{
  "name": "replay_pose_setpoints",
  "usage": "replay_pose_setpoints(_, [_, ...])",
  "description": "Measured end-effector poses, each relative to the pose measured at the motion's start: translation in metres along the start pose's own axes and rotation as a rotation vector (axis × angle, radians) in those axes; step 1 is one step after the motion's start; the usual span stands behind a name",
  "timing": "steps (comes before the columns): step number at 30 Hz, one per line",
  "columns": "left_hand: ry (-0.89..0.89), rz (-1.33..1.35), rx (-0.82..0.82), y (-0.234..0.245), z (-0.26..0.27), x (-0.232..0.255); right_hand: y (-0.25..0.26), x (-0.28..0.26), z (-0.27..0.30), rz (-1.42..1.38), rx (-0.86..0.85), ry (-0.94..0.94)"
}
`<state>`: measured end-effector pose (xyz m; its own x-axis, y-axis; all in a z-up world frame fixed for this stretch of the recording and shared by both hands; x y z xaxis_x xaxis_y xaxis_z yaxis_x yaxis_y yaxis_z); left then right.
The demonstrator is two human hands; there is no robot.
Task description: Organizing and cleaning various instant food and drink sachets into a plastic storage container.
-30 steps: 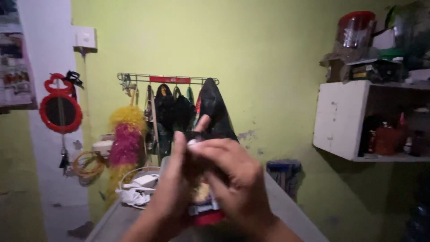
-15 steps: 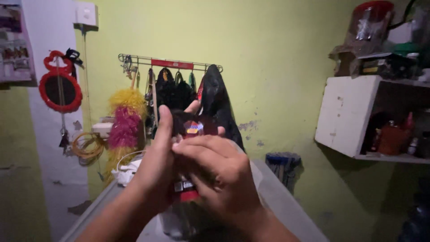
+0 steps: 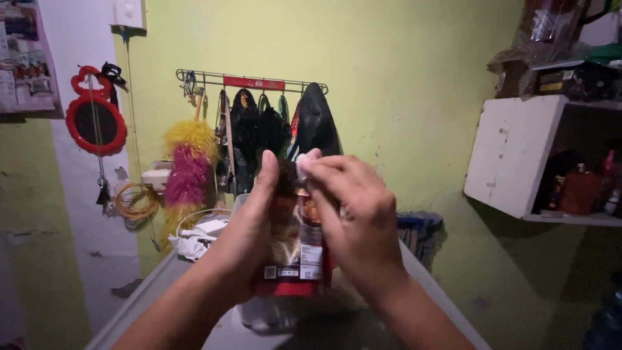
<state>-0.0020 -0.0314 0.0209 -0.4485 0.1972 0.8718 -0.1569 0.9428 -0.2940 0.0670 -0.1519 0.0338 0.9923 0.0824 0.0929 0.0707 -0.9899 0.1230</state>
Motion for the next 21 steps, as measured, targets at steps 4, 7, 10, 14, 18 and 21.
replay_pose_setpoints(4, [-0.002, 0.043, -0.046, 0.008, -0.005, -0.005, -0.007, 0.007, 0.005, 0.013, 0.022, -0.012])
replay_pose_setpoints(7, [0.007, 0.028, 0.072, 0.007, -0.006, 0.003, -0.010, 0.003, 0.007, -0.052, -0.035, 0.086])
replay_pose_setpoints(10, [0.011, 0.059, -0.009, 0.018, -0.012, -0.006, -0.007, 0.008, 0.005, 0.015, -0.073, 0.136])
replay_pose_setpoints(14, [-0.073, 0.057, -0.065, 0.019, -0.014, -0.009, -0.010, 0.019, 0.009, 0.064, -0.036, -0.009])
replay_pose_setpoints(18, [-0.135, 0.145, 0.128, 0.022, -0.015, 0.006, -0.015, -0.002, 0.014, -0.016, -0.124, 0.108])
replay_pose_setpoints(21, [-0.176, 0.121, 0.378, 0.032, -0.014, 0.020, -0.013, -0.013, 0.012, -0.217, -0.205, 0.170])
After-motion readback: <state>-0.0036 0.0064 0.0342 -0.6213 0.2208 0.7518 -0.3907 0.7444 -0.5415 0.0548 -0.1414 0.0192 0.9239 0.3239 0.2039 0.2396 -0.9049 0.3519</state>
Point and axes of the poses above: each hand's wrist, its own z-axis away from the middle knuckle, its own y-axis out of the back of the hand, x = y × z, the point moved 2 cm from there along -z, towards the middle knuckle, and after that the axes turned 3 degrees about x, right-handed, at the moved point
